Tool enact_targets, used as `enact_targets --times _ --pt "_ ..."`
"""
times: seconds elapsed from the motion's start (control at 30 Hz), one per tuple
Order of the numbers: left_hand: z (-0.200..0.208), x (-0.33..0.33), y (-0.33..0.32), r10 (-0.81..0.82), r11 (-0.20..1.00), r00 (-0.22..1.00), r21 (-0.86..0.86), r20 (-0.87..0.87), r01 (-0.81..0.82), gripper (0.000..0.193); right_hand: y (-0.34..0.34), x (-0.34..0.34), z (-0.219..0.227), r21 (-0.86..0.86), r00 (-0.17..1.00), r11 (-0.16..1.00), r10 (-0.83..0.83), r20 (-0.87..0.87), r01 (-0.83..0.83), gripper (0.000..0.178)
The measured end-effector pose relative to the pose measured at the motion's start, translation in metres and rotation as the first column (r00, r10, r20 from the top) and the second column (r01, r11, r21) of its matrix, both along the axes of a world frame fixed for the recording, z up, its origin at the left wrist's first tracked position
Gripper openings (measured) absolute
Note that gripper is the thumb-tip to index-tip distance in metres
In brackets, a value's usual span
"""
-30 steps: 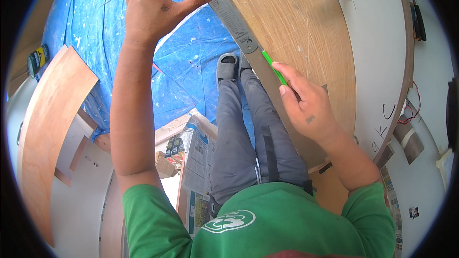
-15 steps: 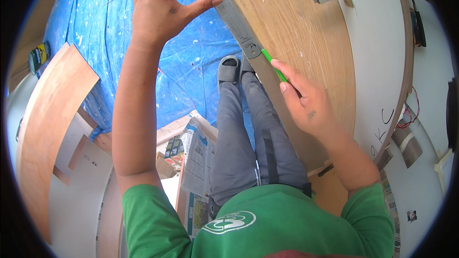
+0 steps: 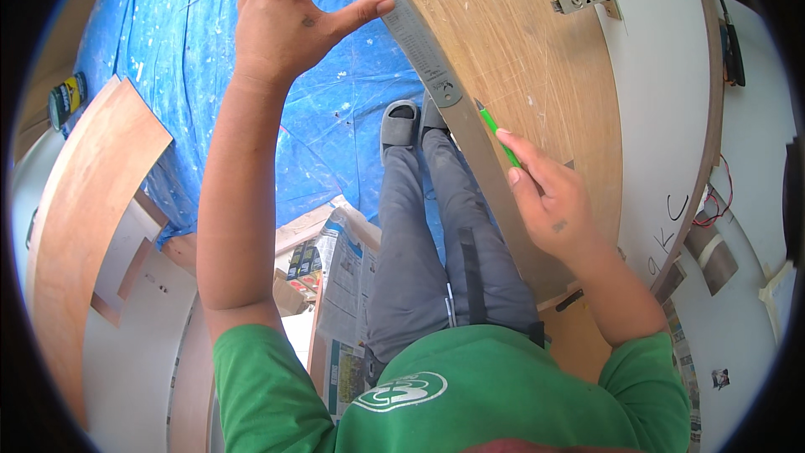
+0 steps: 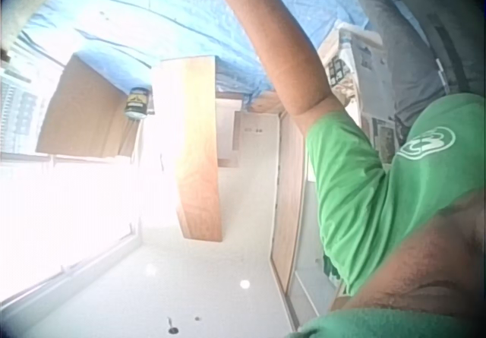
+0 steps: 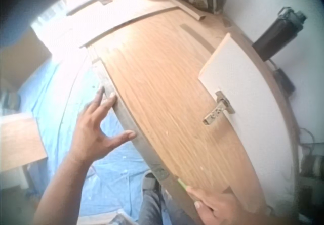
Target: The person measures a wooden panel with a metal ruler and marks it with a green pencil. They reposition the ruler several times to draw straight lines on the panel surface.
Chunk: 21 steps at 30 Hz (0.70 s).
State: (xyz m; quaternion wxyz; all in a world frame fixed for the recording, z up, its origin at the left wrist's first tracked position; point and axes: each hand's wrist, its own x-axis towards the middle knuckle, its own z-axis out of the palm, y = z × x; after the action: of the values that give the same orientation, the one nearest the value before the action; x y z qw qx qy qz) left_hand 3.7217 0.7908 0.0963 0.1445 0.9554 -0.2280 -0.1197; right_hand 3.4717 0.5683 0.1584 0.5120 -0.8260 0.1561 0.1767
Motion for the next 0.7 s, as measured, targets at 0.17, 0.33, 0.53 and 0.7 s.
enact_targets --times 0.17,0.33,0.53,0.7 --pt "-0.002 0.000 0.000 -0.003 1.000 1.000 -0.006 0.002 0.003 0.105 -0.002 0.005 -0.004 -0.035 0.998 0.998 0.056 0.008 -0.056 0.046" --pt "-0.002 0.000 0.000 0.008 1.000 1.000 -0.008 -0.014 -0.008 0.105 -0.003 0.006 -0.008 -0.050 0.997 0.996 0.079 0.009 -0.079 0.047" --pt "0.000 0.000 -0.001 -0.004 0.999 1.000 -0.052 0.013 0.004 0.101 0.000 0.011 -0.010 -0.025 0.998 0.998 0.062 0.019 -0.061 0.047" --pt "-0.007 0.003 0.006 -0.064 0.987 0.993 -0.143 0.098 0.078 0.098 0.005 0.037 -0.015 -0.003 0.998 0.999 0.049 0.034 -0.049 0.045"
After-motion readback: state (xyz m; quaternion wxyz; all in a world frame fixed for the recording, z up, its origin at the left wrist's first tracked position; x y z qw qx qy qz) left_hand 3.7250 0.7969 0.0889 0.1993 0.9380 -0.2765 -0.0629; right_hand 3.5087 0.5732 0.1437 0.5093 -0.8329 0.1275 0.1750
